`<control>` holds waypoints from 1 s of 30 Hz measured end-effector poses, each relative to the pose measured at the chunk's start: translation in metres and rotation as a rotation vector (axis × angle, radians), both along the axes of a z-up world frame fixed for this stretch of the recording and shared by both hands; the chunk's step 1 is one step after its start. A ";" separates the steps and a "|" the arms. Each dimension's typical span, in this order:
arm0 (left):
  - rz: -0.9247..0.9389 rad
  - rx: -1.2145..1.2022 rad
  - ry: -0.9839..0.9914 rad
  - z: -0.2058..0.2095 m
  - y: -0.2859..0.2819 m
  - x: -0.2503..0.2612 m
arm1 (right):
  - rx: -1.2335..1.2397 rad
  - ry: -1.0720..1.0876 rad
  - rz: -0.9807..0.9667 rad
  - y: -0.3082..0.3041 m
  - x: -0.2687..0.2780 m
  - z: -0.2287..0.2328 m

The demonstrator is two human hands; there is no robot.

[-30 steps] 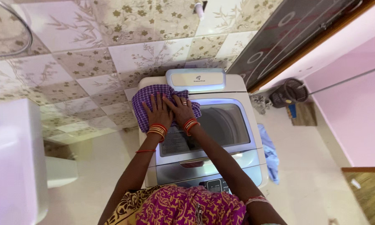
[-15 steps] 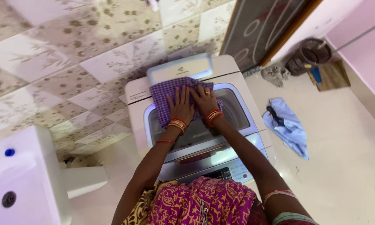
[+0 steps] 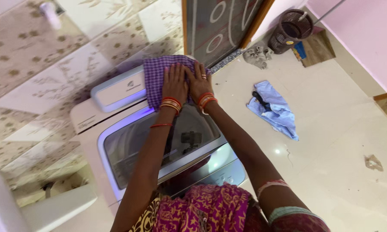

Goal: The person cleans a washing machine by wiping the exterior control panel and lid with a cloth, then opening the lid to wipe the interior edges and the detergent dispenser area.

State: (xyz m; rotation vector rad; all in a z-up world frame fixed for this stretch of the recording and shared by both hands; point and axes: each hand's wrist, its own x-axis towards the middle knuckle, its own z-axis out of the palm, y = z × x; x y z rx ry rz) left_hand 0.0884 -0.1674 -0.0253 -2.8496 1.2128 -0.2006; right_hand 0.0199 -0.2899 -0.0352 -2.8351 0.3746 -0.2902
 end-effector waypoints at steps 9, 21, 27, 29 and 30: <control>0.214 0.096 0.149 0.026 -0.052 0.046 | 0.317 -0.018 0.068 -0.054 0.078 -0.013; 0.116 -0.069 0.059 -0.005 -0.043 0.010 | 0.380 -0.167 0.140 -0.062 0.047 -0.068; 0.061 -0.072 0.174 -0.018 -0.043 -0.032 | 0.396 -0.300 0.157 -0.063 -0.016 -0.083; 0.026 -0.062 0.187 -0.025 -0.044 -0.052 | 0.316 -0.371 0.185 -0.063 -0.043 -0.080; 0.000 -0.053 0.201 -0.027 -0.046 -0.062 | 0.442 -0.298 0.124 -0.064 -0.064 -0.080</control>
